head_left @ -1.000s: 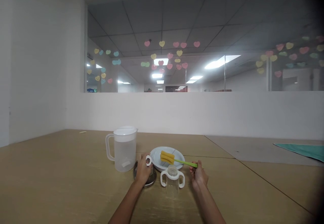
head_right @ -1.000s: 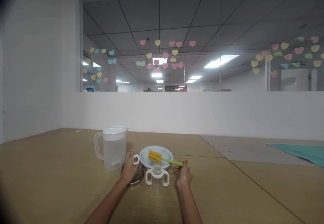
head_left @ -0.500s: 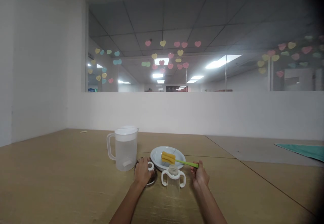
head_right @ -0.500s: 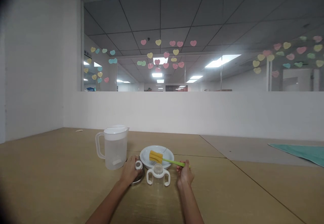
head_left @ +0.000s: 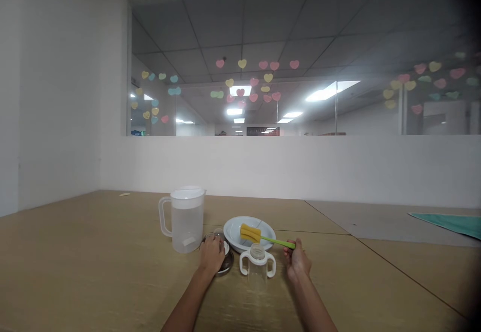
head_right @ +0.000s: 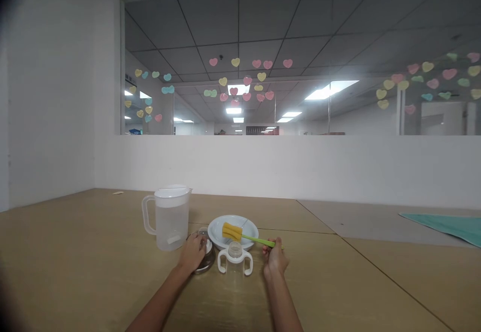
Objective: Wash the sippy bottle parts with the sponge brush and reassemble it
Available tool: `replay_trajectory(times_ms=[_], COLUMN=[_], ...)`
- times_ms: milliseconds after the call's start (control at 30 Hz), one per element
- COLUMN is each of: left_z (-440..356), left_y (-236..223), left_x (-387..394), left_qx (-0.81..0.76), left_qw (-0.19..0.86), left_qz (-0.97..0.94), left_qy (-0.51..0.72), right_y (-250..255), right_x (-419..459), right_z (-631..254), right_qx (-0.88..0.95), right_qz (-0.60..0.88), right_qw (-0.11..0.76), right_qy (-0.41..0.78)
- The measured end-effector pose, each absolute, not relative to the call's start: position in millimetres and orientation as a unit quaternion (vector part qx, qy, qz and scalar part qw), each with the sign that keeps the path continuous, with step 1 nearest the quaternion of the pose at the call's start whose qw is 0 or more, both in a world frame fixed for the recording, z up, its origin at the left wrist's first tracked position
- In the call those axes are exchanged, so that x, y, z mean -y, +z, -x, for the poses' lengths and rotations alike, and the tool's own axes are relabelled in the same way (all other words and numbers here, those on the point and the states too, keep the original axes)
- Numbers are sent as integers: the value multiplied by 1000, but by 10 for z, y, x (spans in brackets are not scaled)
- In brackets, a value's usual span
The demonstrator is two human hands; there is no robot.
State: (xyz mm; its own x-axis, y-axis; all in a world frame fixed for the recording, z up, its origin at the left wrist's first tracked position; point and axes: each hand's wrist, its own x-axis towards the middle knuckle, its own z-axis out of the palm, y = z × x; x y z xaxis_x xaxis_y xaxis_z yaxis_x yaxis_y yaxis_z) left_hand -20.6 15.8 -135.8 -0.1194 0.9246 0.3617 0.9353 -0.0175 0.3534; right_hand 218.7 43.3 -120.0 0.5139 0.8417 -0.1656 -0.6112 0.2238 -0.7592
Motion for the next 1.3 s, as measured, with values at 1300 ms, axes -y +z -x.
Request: replay_trajectory(times_ms=[1300], left_z=[219], left_y=[-1298], left_x=[-123], left_qx=[662], left_qw=[100], left_qz=[620], left_qy=[-409], right_y=[-1275], right_x=[-516], right_z=[-2289], right_qx=[87], right_qz=[406], right_qw=[770], right_qy=[484])
